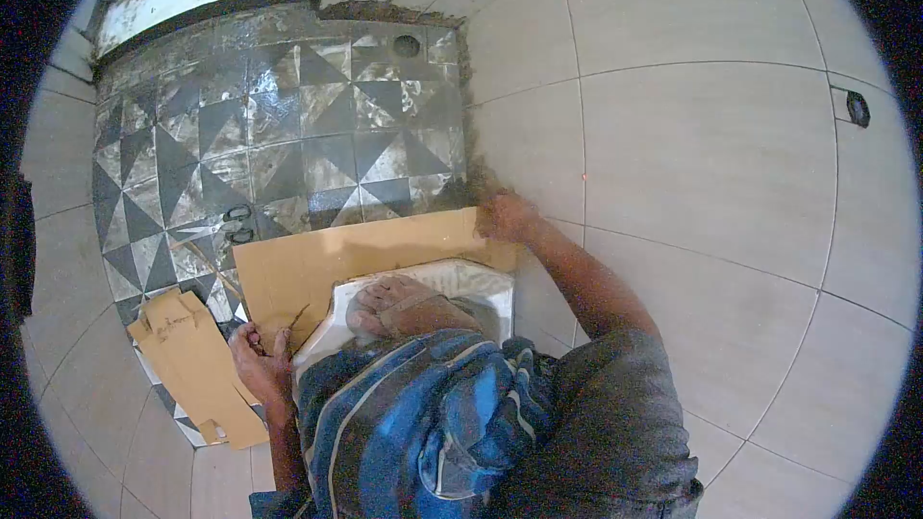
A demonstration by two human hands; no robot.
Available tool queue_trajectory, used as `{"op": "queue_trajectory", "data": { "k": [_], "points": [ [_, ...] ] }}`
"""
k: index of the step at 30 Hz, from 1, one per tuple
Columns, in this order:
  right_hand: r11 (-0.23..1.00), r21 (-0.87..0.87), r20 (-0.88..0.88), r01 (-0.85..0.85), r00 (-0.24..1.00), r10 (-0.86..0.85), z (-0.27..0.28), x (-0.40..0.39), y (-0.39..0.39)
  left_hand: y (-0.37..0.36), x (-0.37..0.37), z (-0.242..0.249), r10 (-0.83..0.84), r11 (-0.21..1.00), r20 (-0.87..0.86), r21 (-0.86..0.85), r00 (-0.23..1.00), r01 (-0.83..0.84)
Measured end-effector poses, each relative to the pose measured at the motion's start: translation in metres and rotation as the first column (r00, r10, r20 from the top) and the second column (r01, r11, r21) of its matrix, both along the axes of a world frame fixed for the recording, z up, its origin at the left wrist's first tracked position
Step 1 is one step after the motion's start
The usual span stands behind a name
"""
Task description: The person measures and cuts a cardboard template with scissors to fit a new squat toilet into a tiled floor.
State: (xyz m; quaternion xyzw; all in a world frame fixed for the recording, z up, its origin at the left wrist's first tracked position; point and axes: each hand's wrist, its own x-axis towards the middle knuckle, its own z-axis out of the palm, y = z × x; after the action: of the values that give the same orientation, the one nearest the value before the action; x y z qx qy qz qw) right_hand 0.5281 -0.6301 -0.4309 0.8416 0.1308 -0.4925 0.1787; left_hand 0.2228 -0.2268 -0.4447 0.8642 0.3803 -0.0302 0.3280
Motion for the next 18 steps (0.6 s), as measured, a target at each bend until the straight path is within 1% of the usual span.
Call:
{"op": "queue_trajectory", "data": {
  "k": [2,3,5,7,8,9,10,11,12,13,14,15,16,17,18],
  "points": [
    [0.995,0.102,0.069,0.005,0.998,-0.012,0.005,-0.003,-0.001,-0.001,0.002,0.002,0.0,1.0,-0.019,0.003,1.0,0.0],
    [0.995,0.1,0.07,0.008,0.997,-0.015,0.007,-0.002,-0.001,-0.001,0.002,0.002,-0.001,1.0,0.01,0.01,1.0,0.001],
    [0.995,0.099,-0.005,-0.024,1.0,0.024,0.007,0.004,0.0,0.0,0.001,0.001,-0.003,1.0,0.039,0.019,0.999,0.002],
    [0.991,0.123,-0.001,-0.051,0.999,0.051,-0.001,0.01,-0.008,0.001,-0.001,-0.002,0.0,1.0,0.114,-0.007,0.993,0.001],
    [0.986,0.146,0.003,-0.077,0.997,0.077,-0.005,0.014,-0.012,0.003,-0.002,-0.001,0.002,1.0,0.112,-0.001,0.994,-0.002],
    [0.985,0.152,0.003,-0.08,0.997,0.081,-0.002,0.023,-0.012,0.004,-0.003,-0.001,0.088,0.991,0.087,-0.111,0.992,-0.078],
    [0.953,0.288,-0.03,-0.088,0.994,0.101,0.003,0.035,-0.013,0.005,-0.004,-0.001,0.171,0.963,0.054,-0.218,0.984,-0.156],
    [0.904,0.418,-0.06,-0.089,0.99,0.125,0.009,0.047,-0.008,0.008,-0.008,-0.005,0.174,0.964,0.055,-0.213,0.983,-0.159],
    [0.953,0.301,-0.099,-0.022,0.994,0.054,0.019,0.06,0.009,0.013,-0.016,-0.012,0.273,0.899,0.009,-0.357,0.962,-0.252],
    [0.952,0.306,-0.091,-0.027,0.994,0.058,0.037,0.071,0.028,0.016,-0.02,-0.018,0.362,0.804,-0.048,-0.49,0.931,-0.337],
    [0.939,0.335,-0.027,-0.083,0.995,0.098,0.058,0.082,0.049,0.016,-0.021,-0.023,0.366,0.806,-0.034,-0.488,0.93,-0.335],
    [0.922,0.36,0.04,-0.141,0.99,0.136,0.076,0.092,0.067,0.016,-0.021,-0.028,0.435,0.772,0.094,-0.551,0.896,-0.317],
    [0.918,0.367,0.056,-0.151,0.988,0.141,0.088,0.103,0.081,0.019,-0.02,-0.03,0.502,0.739,0.215,-0.61,0.838,-0.286],
    [0.905,0.417,-0.002,-0.088,0.995,0.097,0.099,0.115,0.095,0.025,-0.019,-0.03,0.505,0.744,0.234,-0.606,0.831,-0.282],
    [0.886,0.463,-0.066,-0.024,0.996,0.061,0.108,0.121,0.11,0.032,-0.021,-0.03,0.563,0.655,0.215,-0.705,0.798,-0.273]
  ]
}}
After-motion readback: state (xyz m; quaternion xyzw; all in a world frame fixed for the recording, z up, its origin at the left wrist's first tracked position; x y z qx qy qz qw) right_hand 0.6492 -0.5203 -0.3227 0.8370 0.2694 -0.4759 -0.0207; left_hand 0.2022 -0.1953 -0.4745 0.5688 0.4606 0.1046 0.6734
